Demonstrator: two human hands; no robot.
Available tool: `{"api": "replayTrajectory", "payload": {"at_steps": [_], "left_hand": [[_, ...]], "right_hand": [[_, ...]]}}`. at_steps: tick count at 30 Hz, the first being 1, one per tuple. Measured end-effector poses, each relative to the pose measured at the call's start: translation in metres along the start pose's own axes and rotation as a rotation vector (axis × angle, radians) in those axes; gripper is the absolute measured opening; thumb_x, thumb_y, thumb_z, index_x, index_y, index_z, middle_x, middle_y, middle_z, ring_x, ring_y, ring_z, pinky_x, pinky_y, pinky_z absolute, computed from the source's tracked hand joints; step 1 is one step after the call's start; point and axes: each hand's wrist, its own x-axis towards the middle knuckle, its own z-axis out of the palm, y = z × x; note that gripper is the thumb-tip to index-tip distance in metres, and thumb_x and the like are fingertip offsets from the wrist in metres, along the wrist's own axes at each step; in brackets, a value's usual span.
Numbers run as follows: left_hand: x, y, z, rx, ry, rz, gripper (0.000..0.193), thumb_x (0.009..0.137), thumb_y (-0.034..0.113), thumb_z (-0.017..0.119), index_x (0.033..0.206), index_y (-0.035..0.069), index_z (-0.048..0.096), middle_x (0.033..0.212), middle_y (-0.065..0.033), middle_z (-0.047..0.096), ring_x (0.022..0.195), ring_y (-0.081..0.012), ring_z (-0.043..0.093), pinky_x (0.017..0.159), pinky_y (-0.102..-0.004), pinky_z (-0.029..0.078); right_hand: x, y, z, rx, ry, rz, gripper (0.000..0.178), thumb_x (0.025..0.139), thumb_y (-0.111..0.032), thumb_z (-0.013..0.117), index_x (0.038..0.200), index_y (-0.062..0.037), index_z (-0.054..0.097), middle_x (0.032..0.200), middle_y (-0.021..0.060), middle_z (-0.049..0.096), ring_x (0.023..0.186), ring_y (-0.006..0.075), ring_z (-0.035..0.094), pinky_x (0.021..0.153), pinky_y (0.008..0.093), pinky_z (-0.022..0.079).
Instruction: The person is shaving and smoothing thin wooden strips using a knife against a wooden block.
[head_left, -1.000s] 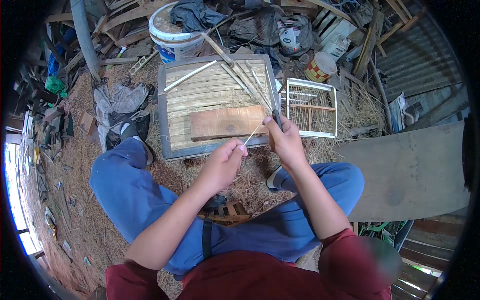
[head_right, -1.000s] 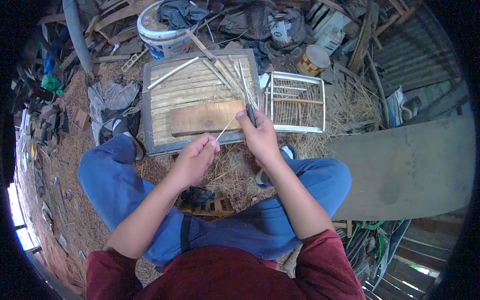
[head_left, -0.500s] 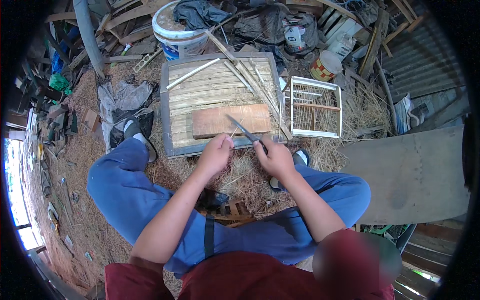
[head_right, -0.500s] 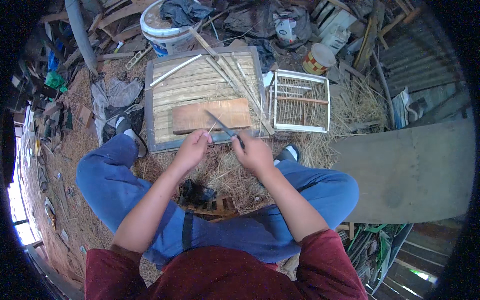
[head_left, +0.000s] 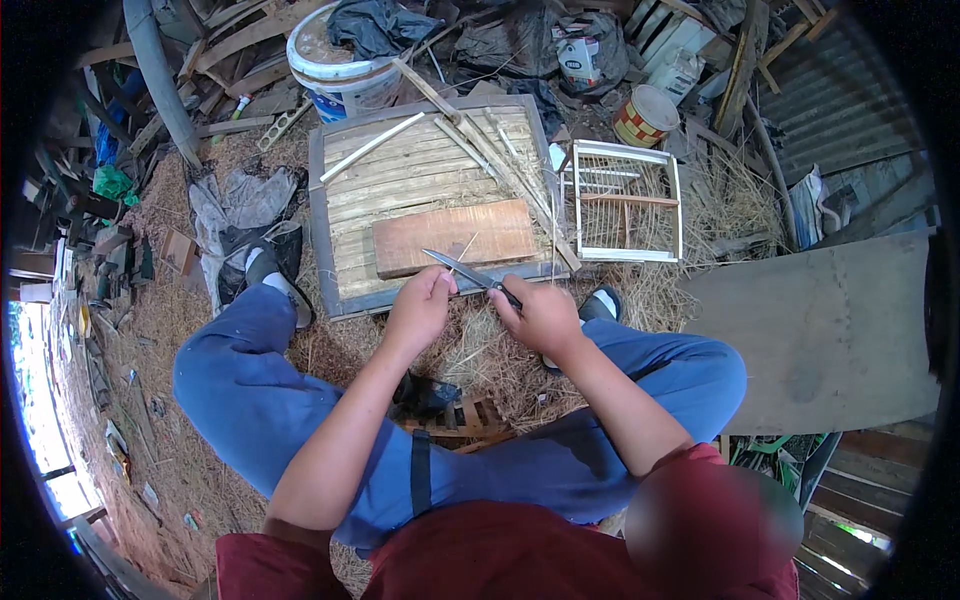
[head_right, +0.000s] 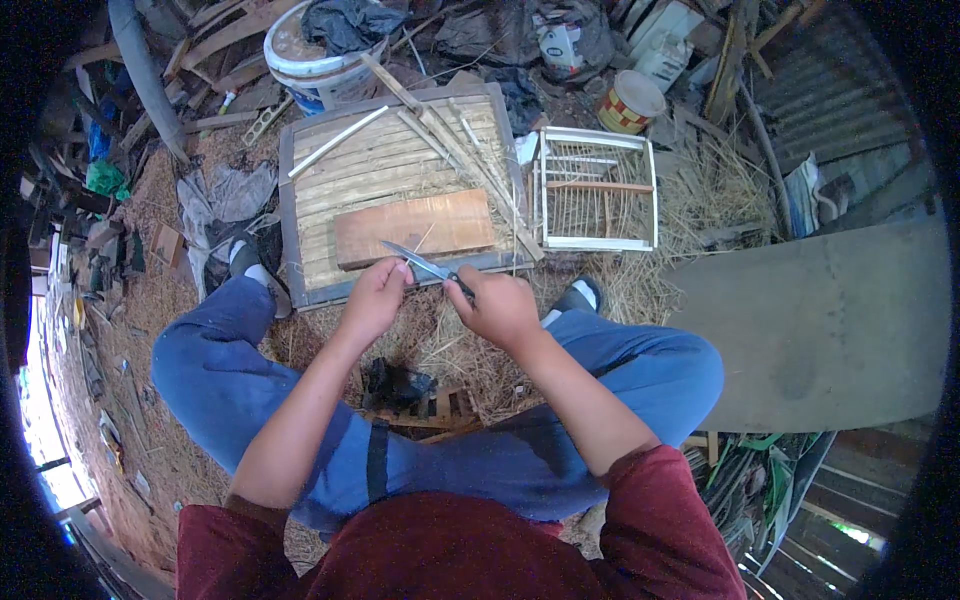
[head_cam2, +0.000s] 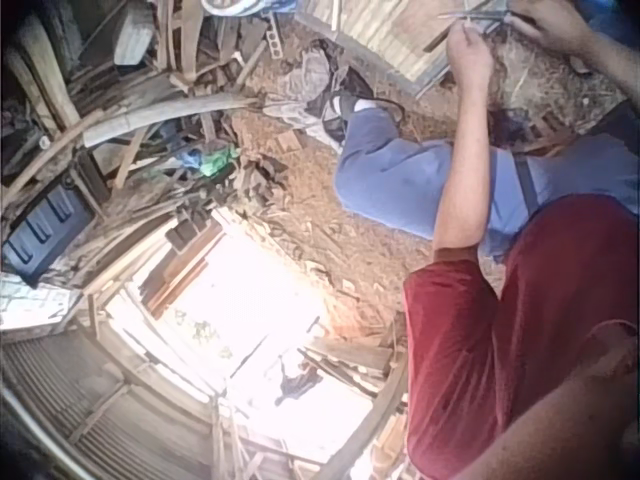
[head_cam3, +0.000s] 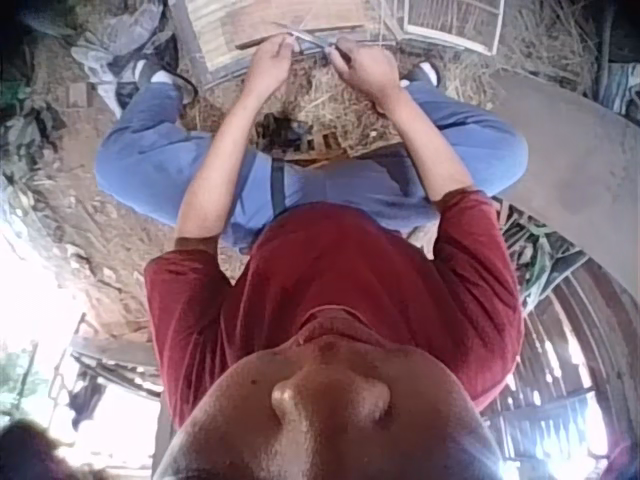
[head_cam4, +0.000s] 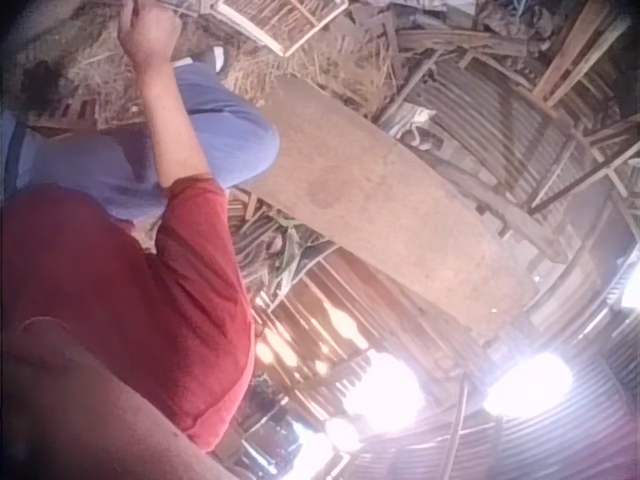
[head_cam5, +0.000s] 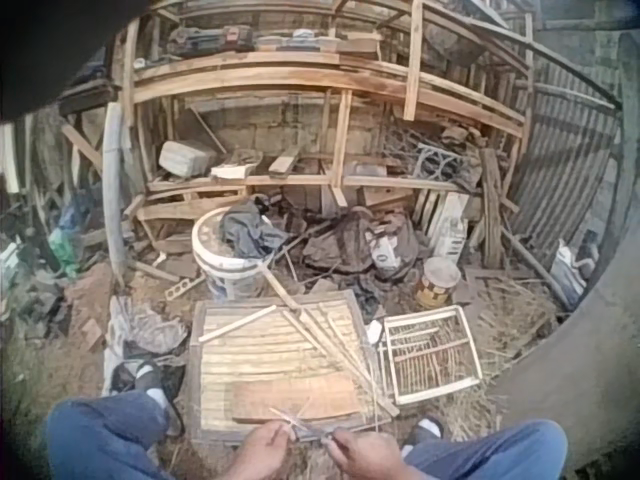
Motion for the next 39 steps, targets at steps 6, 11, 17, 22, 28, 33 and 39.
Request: {"api": "replayTrajectory", "payload": {"at_steps": [6,11,17,22,28,33,39], "left_hand": [[-0.002,-0.005,0.003,0.008,0.023,0.030,0.028,0.110,0.023,0.051,0.093,0.004,0.063,0.067,0.0011,0.049,0.063,-0.0095,0.046,0.061,-0.0309,0.039],[-0.006,0.003,0.000,0.004,-0.016,-0.036,0.029,0.111,0.024,0.050,0.093,0.004,0.062,0.069,0.0010,0.050,0.066,-0.0100,0.046,0.063,-0.0307,0.039],[-0.008,0.001,-0.003,-0.009,-0.008,-0.036,0.031,0.111,0.027,0.048,0.093,0.005,0.062,0.063,-0.0052,0.052,0.059,-0.0156,0.055,0.061,-0.0356,0.044],[-0.006,0.004,-0.003,-0.073,-0.053,-0.091,0.031,0.111,0.026,0.048,0.092,0.006,0.062,0.063,-0.0016,0.050,0.058,-0.0120,0.052,0.059,-0.0324,0.042],[-0.002,-0.005,-0.005,-0.238,-0.111,-0.169,0.029,0.113,0.027,0.048,0.092,0.011,0.061,0.065,0.0092,0.038,0.056,-0.0038,0.032,0.050,-0.0257,0.025],[-0.003,0.010,-0.008,-0.396,-0.181,-0.335,0.027,0.113,0.029,0.046,0.095,0.013,0.058,0.062,0.0082,0.038,0.049,-0.0050,0.029,0.044,-0.0275,0.022],[-0.005,0.019,-0.016,-0.595,-0.271,-0.465,0.026,0.114,0.032,0.044,0.099,0.014,0.054,0.061,0.0084,0.034,0.046,-0.0048,0.027,0.042,-0.0254,0.020]], "right_hand": [[0.003,0.009,0.006,-0.020,0.058,-0.020,0.035,0.099,-0.041,0.066,0.083,-0.0098,0.063,0.066,0.0191,0.066,0.064,0.0428,0.068,0.059,0.0538,0.054],[0.008,0.021,0.005,-0.033,0.155,0.065,0.037,0.099,-0.041,0.066,0.082,-0.0086,0.063,0.066,0.0186,0.067,0.061,0.0418,0.067,0.057,0.0529,0.053],[0.002,0.010,0.004,-0.045,0.113,-0.038,0.035,0.099,-0.041,0.065,0.082,-0.0101,0.067,0.068,0.0180,0.069,0.064,0.0405,0.070,0.059,0.0524,0.056],[0.006,0.019,0.008,-0.007,0.139,0.091,0.035,0.099,-0.041,0.065,0.082,-0.0104,0.067,0.067,0.0173,0.068,0.063,0.0408,0.069,0.060,0.0528,0.056],[0.015,0.018,0.003,-0.018,0.168,0.097,0.037,0.098,-0.040,0.068,0.079,-0.0084,0.064,0.065,0.0183,0.066,0.061,0.0415,0.067,0.059,0.0529,0.053],[0.006,0.009,0.008,-0.020,0.137,-0.073,0.037,0.099,-0.040,0.067,0.079,-0.0087,0.065,0.065,0.0185,0.067,0.060,0.0415,0.067,0.058,0.0522,0.053],[0.009,0.013,0.007,-0.028,0.154,-0.032,0.035,0.097,-0.040,0.069,0.080,-0.0092,0.067,0.065,0.0183,0.066,0.062,0.0414,0.068,0.058,0.0518,0.054]]}}
